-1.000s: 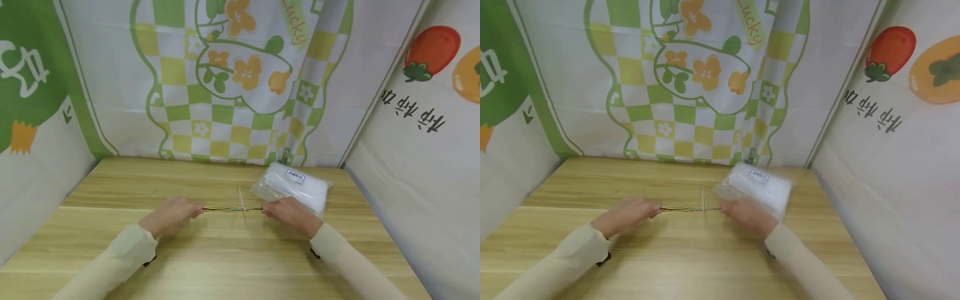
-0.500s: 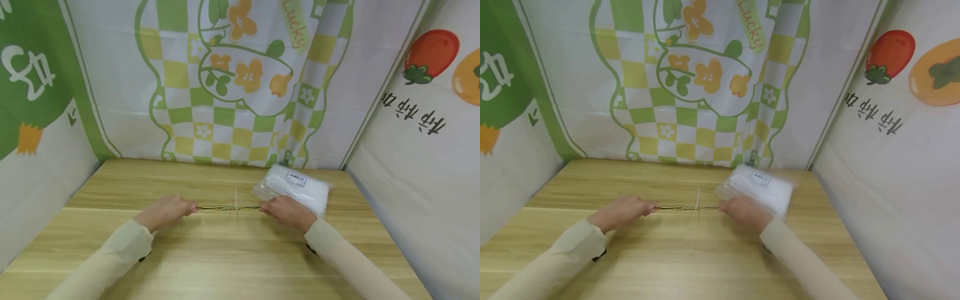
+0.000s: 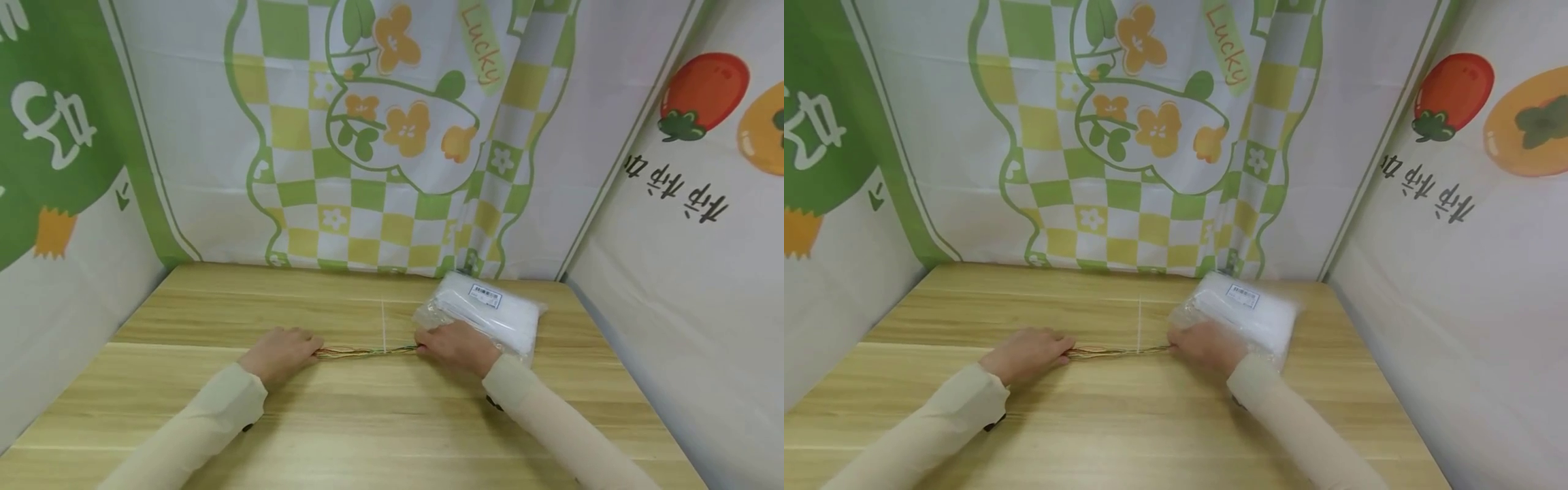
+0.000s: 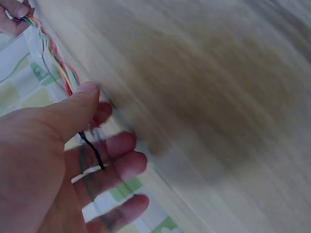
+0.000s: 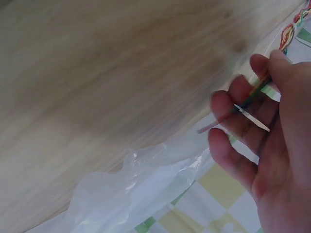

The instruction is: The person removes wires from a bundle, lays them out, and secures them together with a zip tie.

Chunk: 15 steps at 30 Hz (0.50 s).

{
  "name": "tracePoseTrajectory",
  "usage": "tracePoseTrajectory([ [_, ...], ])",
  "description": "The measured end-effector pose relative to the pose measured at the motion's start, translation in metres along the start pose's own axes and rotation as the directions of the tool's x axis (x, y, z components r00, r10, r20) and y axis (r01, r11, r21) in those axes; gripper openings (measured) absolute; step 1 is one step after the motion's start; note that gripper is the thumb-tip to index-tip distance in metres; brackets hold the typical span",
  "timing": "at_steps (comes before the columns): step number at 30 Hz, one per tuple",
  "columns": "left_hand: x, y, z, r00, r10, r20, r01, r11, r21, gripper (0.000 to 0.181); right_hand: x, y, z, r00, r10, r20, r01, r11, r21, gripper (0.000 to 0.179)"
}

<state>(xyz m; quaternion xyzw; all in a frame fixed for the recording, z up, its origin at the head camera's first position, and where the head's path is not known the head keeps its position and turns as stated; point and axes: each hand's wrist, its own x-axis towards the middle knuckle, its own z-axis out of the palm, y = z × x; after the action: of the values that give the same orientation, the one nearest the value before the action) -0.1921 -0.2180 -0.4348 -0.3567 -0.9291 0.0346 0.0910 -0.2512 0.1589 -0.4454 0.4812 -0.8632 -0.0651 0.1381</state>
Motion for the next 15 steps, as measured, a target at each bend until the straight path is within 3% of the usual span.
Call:
tracePoseTrajectory([
  [8,0.004,0.005,-0.008,0.994,-0.086,0.063,0.086,0.996,-0.001,0.026,0.006,-0.003,-0.003,0.995,0.093,0.044,-0.090,0.994,-0.062,0.021],
  [11,0.002,0.006,-0.007,0.989,-0.119,0.088,0.124,0.991,-0.057,0.028,0.005,-0.006,-0.009,0.994,0.106,0.014,-0.105,0.992,-0.071,0.021],
  [15,-0.003,0.009,-0.009,0.975,-0.176,0.136,0.199,0.963,-0.180,0.046,0.001,-0.012,-0.018,0.988,0.144,-0.061,-0.149,0.985,-0.085,0.021],
])
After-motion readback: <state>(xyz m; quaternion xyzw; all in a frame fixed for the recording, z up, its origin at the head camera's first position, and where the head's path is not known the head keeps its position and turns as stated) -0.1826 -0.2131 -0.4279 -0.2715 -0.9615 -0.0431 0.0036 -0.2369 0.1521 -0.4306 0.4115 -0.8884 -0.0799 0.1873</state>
